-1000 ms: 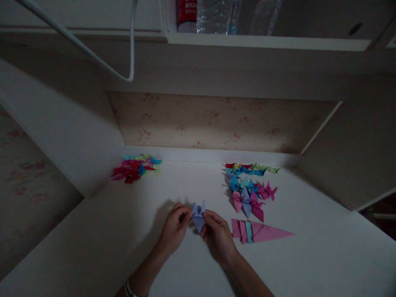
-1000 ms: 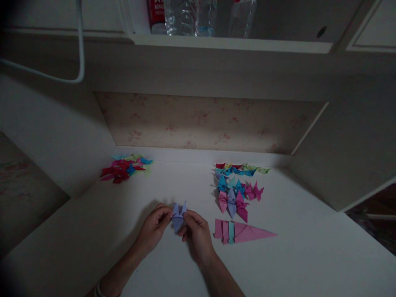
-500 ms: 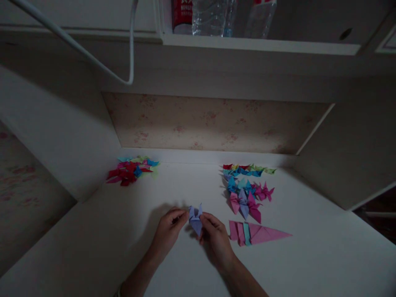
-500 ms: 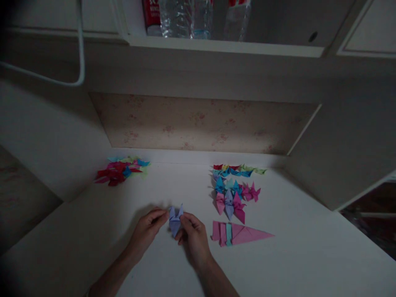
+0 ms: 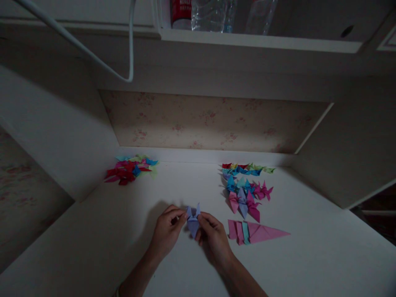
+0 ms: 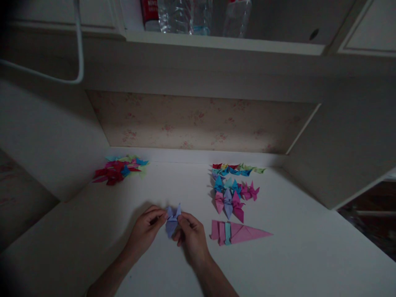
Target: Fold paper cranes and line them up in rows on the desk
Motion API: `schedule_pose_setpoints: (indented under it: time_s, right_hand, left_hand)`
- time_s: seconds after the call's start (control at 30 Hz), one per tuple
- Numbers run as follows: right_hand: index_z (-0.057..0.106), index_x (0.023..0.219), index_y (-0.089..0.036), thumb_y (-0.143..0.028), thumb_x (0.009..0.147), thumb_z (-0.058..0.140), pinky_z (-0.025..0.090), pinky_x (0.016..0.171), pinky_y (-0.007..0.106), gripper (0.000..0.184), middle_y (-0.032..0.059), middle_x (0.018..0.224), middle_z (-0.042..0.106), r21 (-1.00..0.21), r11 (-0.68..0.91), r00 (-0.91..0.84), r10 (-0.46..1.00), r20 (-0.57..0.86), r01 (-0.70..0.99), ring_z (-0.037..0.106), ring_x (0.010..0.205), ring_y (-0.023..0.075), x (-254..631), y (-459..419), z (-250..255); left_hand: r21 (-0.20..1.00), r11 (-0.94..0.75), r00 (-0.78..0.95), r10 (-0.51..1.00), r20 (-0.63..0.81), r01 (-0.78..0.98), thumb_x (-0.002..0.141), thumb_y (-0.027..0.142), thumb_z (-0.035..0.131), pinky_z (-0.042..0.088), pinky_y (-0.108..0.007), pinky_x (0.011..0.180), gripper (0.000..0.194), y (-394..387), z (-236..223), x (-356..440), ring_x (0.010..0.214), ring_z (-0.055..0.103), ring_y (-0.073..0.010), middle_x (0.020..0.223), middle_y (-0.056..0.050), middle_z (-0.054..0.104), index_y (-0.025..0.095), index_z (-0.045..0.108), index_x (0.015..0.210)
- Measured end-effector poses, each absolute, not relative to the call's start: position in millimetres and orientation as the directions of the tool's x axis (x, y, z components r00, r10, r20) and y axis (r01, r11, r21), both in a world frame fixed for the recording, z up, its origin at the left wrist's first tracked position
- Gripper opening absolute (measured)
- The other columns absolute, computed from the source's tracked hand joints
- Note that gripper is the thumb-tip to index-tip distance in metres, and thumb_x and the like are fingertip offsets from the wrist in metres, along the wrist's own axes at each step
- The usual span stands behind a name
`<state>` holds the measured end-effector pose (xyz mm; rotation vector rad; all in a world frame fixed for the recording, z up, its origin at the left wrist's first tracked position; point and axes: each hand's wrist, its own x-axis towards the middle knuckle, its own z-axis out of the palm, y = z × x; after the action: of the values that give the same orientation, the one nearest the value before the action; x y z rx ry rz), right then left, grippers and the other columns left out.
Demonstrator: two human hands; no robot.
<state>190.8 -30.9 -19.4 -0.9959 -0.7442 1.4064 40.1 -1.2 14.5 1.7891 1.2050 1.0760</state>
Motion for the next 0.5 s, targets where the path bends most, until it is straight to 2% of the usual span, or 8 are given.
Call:
schedule_pose_setpoints:
  time_s: [0.23,0.5]
  right_hand:
    - [0.066,0.093,-0.010,-0.048,0.077,0.068,0.035,0.036,0.017,0.042,-0.0008,0.045,0.058,-0.923,-0.090,0.071,0.990,-0.126,-0.375,0.048,0.037,0.0090,189,-30,-22]
    - [0.066,0.096,-0.012,-0.046,0.080,0.066,0.035,0.036,0.017,0.037,-0.0016,0.048,0.058,-0.919,-0.057,0.081,0.992,-0.096,-0.390,0.048,0.038,0.0085,191,-28,-31]
  left_hand:
    - [0.883,-0.310,0.182,0.948,0.260,0.351,0.087,0.038,0.053,0.041,-0.023,0.059,0.028,-2,12,41,0.068,0.054,-0.0140,0.078,-0.002,0.055,0.017,0.070,0.079]
    - [0.893,-0.307,0.170,0.949,0.264,0.328,0.086,0.039,0.055,0.042,-0.023,0.062,0.027,-1,11,41,0.071,0.056,-0.0150,0.077,-0.002,0.057,0.018,0.070,0.080]
